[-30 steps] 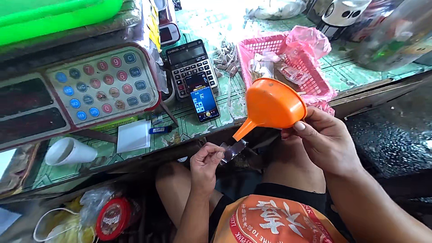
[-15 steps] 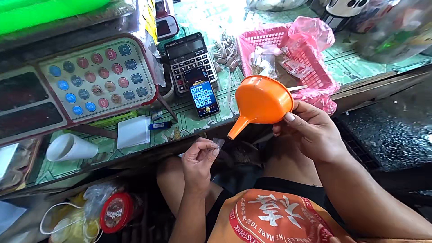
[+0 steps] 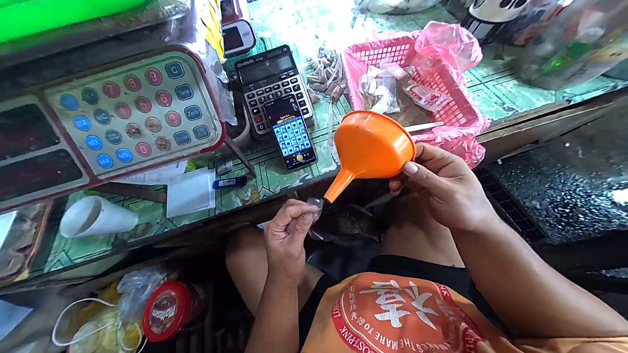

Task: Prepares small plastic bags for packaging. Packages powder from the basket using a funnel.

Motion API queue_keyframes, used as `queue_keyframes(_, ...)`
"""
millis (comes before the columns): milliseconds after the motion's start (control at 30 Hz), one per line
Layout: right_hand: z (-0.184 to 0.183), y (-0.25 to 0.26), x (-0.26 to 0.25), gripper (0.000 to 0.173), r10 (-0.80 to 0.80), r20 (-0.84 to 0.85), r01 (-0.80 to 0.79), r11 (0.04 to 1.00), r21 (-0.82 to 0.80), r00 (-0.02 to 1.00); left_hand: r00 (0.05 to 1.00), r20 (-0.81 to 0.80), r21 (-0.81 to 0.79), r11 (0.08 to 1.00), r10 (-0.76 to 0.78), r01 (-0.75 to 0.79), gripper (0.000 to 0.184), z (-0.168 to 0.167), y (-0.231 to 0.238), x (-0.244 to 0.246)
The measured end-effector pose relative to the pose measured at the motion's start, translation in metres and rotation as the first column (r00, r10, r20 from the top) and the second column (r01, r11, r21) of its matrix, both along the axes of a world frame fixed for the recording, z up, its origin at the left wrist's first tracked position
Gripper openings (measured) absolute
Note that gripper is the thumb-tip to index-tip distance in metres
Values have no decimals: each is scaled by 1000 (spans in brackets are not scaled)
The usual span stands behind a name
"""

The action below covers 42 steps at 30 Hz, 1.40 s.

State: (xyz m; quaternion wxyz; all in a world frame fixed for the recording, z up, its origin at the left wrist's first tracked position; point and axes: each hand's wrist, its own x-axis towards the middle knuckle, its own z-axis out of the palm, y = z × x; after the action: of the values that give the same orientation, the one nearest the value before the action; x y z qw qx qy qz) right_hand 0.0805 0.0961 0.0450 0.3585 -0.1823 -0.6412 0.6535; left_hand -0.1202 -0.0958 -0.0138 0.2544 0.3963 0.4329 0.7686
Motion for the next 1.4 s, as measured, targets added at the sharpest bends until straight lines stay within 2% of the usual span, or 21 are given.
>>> queue_keyframes(133, 0, 0, 1, 14, -21, 14, 21, 1000, -11, 1000, 998, 64, 41, 999, -23, 21, 10, -3, 2, 0)
queue_keyframes(433, 7, 0, 2, 15, 40, 6, -40, 998, -54, 999, 1000, 5, 44, 999, -25, 24, 10, -2, -1, -1)
queue_keyframes(1133, 8, 7, 7, 13, 60, 84, -62, 998, 20, 995, 1000, -5, 10, 1000, -15, 15, 10, 1, -1, 2)
queue_keyframes(1267, 7, 6, 7, 14, 67, 71, -67, 998, 5, 995, 998, 33, 12, 998, -56, 56, 14, 1, 0, 2)
queue_keyframes(1400, 9, 7, 8, 15, 54, 53, -52, 998, -40, 997, 975, 144, 54, 985, -168, 162, 17, -2, 1, 1)
